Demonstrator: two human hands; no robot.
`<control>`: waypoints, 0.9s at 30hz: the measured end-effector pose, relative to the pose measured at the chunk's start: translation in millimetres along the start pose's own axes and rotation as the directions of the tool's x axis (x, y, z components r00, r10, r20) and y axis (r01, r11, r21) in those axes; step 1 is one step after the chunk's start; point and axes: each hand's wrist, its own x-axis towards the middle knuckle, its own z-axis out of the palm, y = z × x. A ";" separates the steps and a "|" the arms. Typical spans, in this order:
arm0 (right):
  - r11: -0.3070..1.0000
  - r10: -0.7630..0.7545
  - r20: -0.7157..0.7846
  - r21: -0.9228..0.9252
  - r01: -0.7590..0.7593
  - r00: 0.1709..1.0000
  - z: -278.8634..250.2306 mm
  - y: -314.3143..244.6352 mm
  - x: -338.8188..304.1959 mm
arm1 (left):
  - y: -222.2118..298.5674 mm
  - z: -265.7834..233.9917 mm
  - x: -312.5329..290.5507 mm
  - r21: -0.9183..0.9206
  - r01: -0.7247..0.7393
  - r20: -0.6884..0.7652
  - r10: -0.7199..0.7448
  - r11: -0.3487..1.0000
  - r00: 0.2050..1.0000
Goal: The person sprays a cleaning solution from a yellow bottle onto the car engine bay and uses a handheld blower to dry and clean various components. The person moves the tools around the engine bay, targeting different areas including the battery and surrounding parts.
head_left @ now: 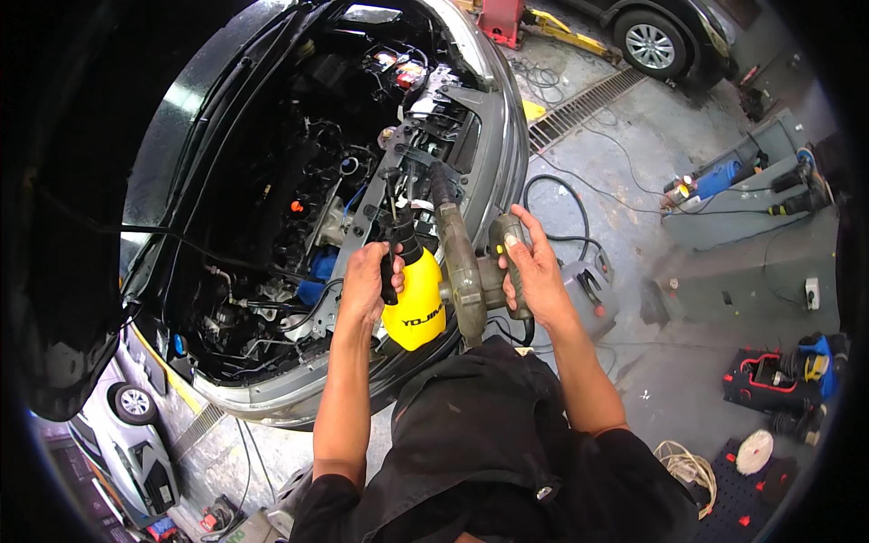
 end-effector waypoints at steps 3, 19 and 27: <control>0.990 -0.031 0.005 -0.136 0.031 1.000 6.4 2.2 -7.7 | 1.8 -1.0 3.2 0.011 0.005 0.038 -0.005 1.000 0.999; 0.999 0.001 0.172 -0.052 0.008 0.985 -47.0 -37.6 110.3 | 34.7 48.5 57.8 0.056 -0.020 -0.153 0.028 0.998 0.988; 0.999 0.020 0.226 -0.037 -0.012 0.974 -107.9 -74.5 186.4 | 57.9 115.5 126.9 0.077 -0.015 -0.173 0.028 0.997 0.985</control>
